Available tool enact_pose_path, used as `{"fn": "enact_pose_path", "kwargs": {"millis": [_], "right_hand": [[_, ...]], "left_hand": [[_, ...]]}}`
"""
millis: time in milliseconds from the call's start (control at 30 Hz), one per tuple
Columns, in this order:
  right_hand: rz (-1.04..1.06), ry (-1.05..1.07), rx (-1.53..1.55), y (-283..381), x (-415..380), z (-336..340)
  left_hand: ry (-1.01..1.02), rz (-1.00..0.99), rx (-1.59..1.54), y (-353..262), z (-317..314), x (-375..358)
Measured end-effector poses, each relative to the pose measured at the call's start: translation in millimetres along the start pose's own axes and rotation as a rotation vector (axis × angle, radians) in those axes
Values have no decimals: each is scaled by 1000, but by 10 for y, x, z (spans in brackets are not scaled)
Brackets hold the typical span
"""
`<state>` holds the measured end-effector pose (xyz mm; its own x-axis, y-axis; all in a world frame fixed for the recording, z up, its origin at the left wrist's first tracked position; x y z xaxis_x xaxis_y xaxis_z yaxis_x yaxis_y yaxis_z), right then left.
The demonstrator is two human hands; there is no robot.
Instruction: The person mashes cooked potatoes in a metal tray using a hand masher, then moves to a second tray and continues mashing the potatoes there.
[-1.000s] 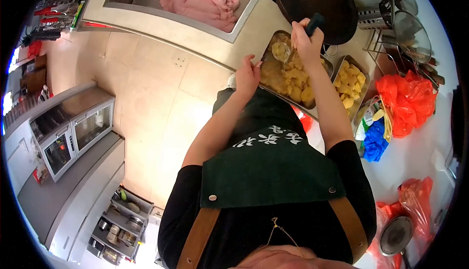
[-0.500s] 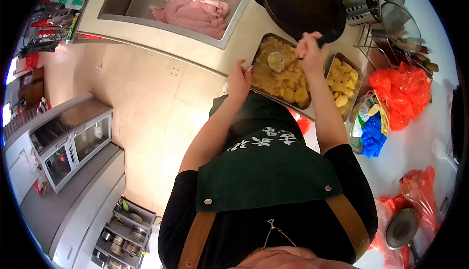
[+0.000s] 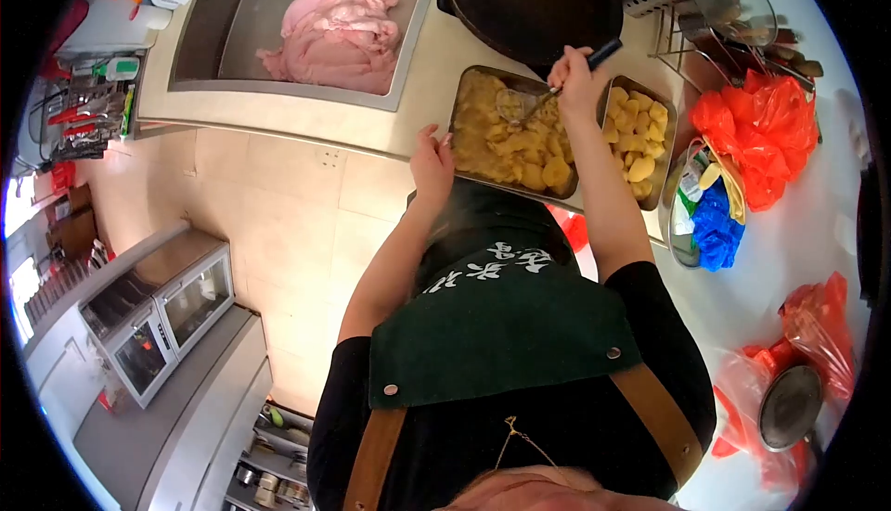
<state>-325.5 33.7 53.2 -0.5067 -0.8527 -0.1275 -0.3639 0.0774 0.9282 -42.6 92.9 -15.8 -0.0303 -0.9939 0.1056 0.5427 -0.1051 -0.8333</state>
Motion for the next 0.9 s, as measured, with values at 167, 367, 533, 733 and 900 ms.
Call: {"fn": "enact_pose_path", "kwargs": {"millis": [167, 367, 533, 733, 900], "right_hand": [[48, 52, -78, 281, -125, -137], [90, 59, -158, -43, -59, -279], [226, 275, -585, -68, -246, -743], [128, 295, -510, 19, -218, -611], [15, 287, -291, 168, -523, -562]], "left_hand": [[43, 91, -27, -24, 5, 11], [26, 76, -27, 14, -4, -1], [34, 110, -24, 33, -6, -18], [12, 97, -38, 7, 15, -2], [1, 51, -25, 3, 0, -12]]}}
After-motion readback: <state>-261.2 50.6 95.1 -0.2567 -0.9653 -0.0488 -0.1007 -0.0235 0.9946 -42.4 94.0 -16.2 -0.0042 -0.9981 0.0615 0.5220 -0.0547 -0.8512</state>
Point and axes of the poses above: each hand's wrist, its own x-axis towards the middle knuckle, its own z-axis out of the back of the hand, y = z × x, the point moved 9 cm from there along x, towards the middle knuckle
